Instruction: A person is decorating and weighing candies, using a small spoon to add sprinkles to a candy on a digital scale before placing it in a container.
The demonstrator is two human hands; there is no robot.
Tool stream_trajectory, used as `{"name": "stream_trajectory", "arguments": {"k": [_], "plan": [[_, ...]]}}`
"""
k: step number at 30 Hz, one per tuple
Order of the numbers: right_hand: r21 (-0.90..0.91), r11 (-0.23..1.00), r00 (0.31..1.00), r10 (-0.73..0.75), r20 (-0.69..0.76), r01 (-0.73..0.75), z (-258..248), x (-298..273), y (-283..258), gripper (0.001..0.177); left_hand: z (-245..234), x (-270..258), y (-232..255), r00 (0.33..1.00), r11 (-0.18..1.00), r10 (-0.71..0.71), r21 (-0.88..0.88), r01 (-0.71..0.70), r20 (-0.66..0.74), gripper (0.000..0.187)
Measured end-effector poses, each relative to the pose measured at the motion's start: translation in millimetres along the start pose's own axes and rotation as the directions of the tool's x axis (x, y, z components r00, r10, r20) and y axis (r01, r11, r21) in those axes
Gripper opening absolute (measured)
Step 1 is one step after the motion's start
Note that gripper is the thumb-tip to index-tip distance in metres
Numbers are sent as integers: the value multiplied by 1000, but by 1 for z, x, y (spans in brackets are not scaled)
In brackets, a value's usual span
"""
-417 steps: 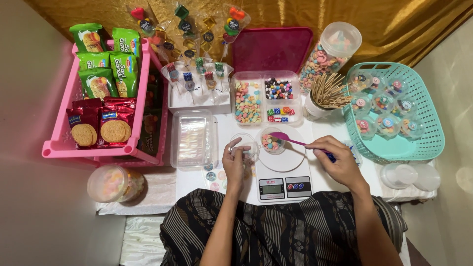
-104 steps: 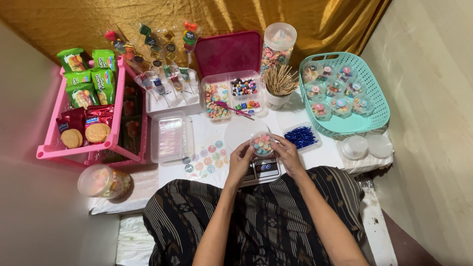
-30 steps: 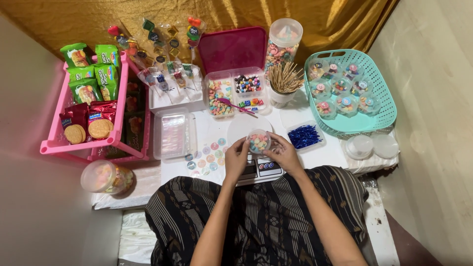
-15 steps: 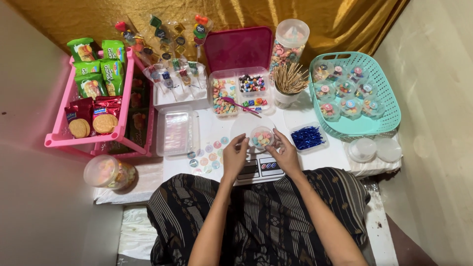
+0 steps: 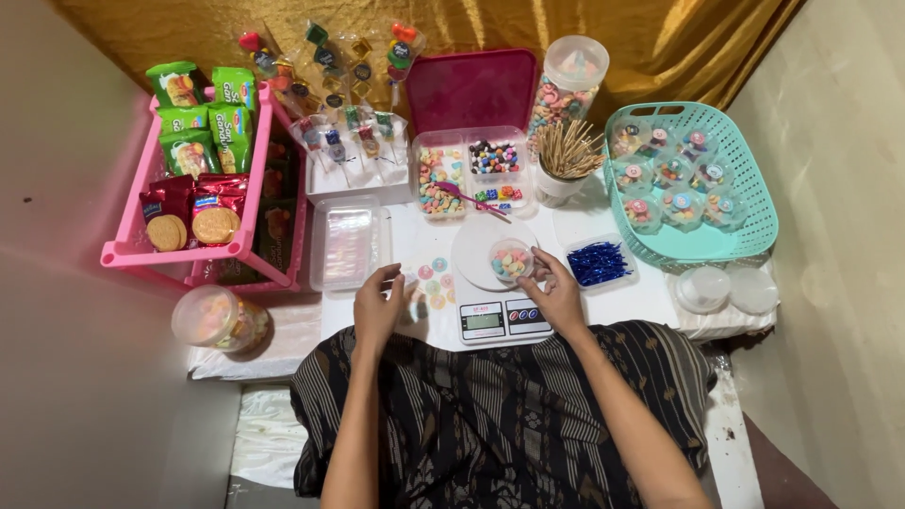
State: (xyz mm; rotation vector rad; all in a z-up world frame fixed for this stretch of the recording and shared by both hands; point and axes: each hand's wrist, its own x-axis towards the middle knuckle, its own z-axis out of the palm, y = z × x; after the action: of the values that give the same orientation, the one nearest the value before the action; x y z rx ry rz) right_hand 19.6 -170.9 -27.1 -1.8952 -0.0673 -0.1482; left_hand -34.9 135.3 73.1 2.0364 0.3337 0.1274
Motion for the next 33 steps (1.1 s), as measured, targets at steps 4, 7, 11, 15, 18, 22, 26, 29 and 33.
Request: {"name": "stream_trajectory", "arguments": {"k": [4,7,11,15,18,22,26,29,33], "plan": [[-12,1000,1000,-9,7,9,3,5,0,63,-18,-2,-6,999,990,17,142,-23,41,34],[-82,986,988,-147,-46,142,0,9,0,63,-19,-3,-23,999,984,33,178,-25,-40,29],[-222,916,899,-381,-216,335,-11,1,-22,34,-14,2,-40,937,961,-32,-267,-66,-347,23],[-312,776,762,-617,-195,548,0,-2,-43,9,-18,5,-36,857,747,-306,-663,-55,-416,25],[-106,823,814,-568,-119,558,47,-10,-45,16,-19,13,-48,839,630,-406,-776,-31,-362,26],[31,848,844,-529,87,528,116,-25,-77,18,-21,15,-58,819,559,-446,-827,-60,-361,27],[9,927,868,-353,349,374,172,-26,-75,20,-22,15,-58,814,497,-470,-864,-76,-342,25],[-149,950,875,-182,449,273,195,-24,-73,30,-22,15,-60,814,484,-473,-872,-79,-336,25],[-373,883,868,-72,492,285,210,-23,-78,36,-19,17,-63,817,472,-473,-878,-80,-329,24]]}}
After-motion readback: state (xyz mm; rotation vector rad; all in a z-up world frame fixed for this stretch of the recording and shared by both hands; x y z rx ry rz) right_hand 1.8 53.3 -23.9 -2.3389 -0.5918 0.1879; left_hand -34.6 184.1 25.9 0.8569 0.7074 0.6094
